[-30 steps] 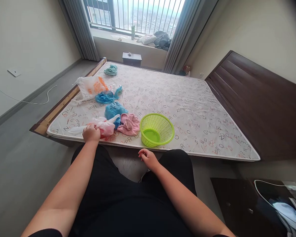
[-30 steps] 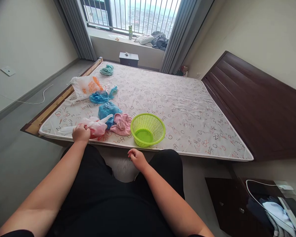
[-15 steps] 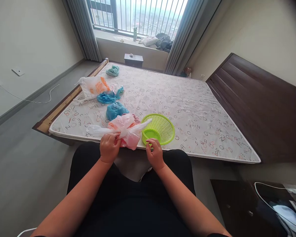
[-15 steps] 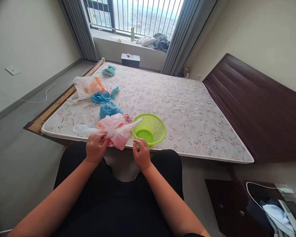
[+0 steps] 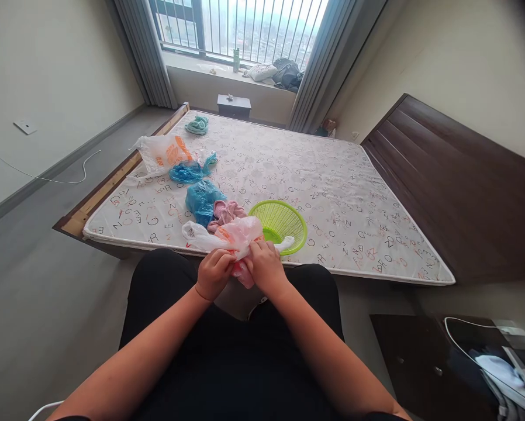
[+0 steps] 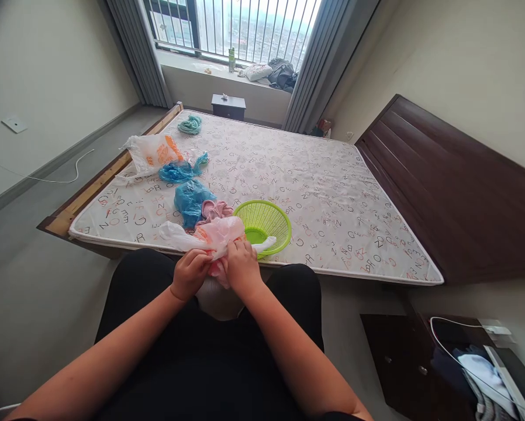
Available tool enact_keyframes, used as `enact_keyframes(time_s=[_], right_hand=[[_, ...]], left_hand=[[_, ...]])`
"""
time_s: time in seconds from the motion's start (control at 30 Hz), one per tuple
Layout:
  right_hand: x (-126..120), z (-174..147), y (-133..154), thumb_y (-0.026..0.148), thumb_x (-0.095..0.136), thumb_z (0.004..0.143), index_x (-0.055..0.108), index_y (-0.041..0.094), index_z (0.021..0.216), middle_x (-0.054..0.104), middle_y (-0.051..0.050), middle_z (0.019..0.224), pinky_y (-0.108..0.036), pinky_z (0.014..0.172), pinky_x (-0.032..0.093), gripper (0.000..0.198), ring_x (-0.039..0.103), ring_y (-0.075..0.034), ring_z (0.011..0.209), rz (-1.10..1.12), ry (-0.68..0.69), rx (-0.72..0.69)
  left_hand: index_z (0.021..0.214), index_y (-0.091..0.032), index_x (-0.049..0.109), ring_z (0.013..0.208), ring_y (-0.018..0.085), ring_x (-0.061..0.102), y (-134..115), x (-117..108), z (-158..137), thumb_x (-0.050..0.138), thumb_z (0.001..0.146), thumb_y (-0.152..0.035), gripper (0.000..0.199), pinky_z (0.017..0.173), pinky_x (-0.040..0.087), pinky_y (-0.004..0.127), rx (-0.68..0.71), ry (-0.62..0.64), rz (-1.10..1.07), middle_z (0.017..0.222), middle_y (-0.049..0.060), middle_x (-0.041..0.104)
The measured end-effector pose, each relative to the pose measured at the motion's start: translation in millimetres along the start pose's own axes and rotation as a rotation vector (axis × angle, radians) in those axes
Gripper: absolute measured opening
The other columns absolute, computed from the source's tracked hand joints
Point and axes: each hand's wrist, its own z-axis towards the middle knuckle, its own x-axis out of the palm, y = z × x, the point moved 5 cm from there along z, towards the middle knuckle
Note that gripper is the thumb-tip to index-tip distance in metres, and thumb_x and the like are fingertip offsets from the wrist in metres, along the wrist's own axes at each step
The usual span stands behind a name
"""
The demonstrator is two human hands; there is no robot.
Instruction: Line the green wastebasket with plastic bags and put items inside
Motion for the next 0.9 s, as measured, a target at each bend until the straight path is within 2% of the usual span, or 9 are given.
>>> enact_keyframes(time_s=[0.1,0.17,0.23,0.3,0.4,0.5,0.6,0.7,0.9], right_hand=[[-3.4,-2.8,-7.7,0.026,0.06,0.093,0.062,0.02,0.11,0.065,-0.014,0.105,-0.044,0.087,0.043,0.018,0.052,-0.03,0.101,-0.025,-0.021,-0.007],[-10.1,-4.5,-11.1,0.021,0.059,0.092,0.062,0.02,0.11,0.065,-0.013,0.103,-0.043,0.087,0.041,0.018,0.052,-0.03,0.1,-0.038,-0.057,-0.032],[-16.2,-6.4,-12.9,0.018,0.058,0.091,0.062,0.02,0.11,0.065,-0.013,0.103,-0.043,0.088,0.04,0.019,0.052,-0.03,0.101,-0.054,-0.077,-0.065],[-19.7,-8.9,-13.7,0.016,0.056,0.091,0.063,0.019,0.11,0.064,-0.013,0.103,-0.044,0.09,0.04,0.02,0.051,-0.03,0.102,-0.066,-0.075,-0.102],[-21.3,-13.2,-13.5,0.017,0.052,0.094,0.063,0.018,0.116,0.064,-0.013,0.105,-0.045,0.091,0.042,0.025,0.052,-0.03,0.103,-0.056,-0.063,-0.16],[-23.1,-16.9,-11.4,0.018,0.048,0.097,0.063,0.018,0.123,0.065,-0.012,0.104,-0.044,0.094,0.045,0.03,0.052,-0.03,0.103,0.002,-0.067,-0.227],[-25.9,-18.7,-9.0,0.02,0.048,0.099,0.064,0.019,0.125,0.067,-0.011,0.101,-0.043,0.092,0.048,0.031,0.054,-0.028,0.098,0.061,-0.047,-0.303],[-30.1,-19.3,-9.9,0.022,0.048,0.1,0.067,0.019,0.123,0.068,-0.01,0.099,-0.041,0.089,0.05,0.029,0.055,-0.026,0.094,0.109,-0.042,-0.367],[-41.9,-18.4,-26.8,0.023,0.057,0.097,0.069,0.023,0.12,0.069,-0.009,0.098,-0.043,0.092,0.052,0.026,0.058,-0.025,0.099,0.199,-0.038,-0.374]], left_hand=[[0.092,-0.023,0.066,0.088,0.019,0.065,-6.2,-0.3,2.4,0.062,0.091,-0.018,0.006,0.081,0.055,0.034,0.006,0.069,-0.046,0.089,0.006,0.069],[0.1,-0.022,0.066,0.097,0.022,0.065,-11.7,-2.9,5.0,0.067,0.088,-0.022,0.013,0.088,0.054,0.038,0.016,0.092,-0.073,0.099,0.008,0.07],[0.107,-0.023,0.066,0.103,0.024,0.064,-16.8,-6.9,7.4,0.071,0.085,-0.025,0.022,0.094,0.052,0.042,0.029,0.07,-0.081,0.105,0.008,0.07],[0.108,-0.023,0.067,0.103,0.024,0.064,-19.8,-9.7,9.2,0.071,0.085,-0.023,0.023,0.095,0.051,0.042,0.04,0.027,-0.057,0.106,0.008,0.071],[0.112,-0.024,0.068,0.104,0.025,0.064,-16.5,-7.6,10.7,0.068,0.089,-0.021,0.023,0.095,0.048,0.043,0.01,0.012,0.047,0.115,0.009,0.07],[0.117,-0.024,0.068,0.11,0.027,0.062,-6.5,-1.4,10.2,0.068,0.09,-0.027,0.027,0.098,0.045,0.044,-0.04,0.063,0.109,0.127,0.011,0.066],[0.12,-0.023,0.067,0.11,0.028,0.061,0.8,3.8,8.5,0.068,0.09,-0.032,0.031,0.097,0.044,0.043,-0.04,0.118,0.074,0.119,0.01,0.069],[0.115,-0.021,0.068,0.104,0.027,0.062,2.7,7.5,7.0,0.067,0.09,-0.031,0.026,0.092,0.045,0.042,-0.01,0.163,0.036,0.104,0.01,0.072],[0.106,-0.023,0.07,0.09,0.023,0.064,3.6,5.9,8.7,0.058,0.095,-0.025,0.016,0.084,0.047,0.039,0.019,0.157,-0.017,0.095,0.007,0.073]])
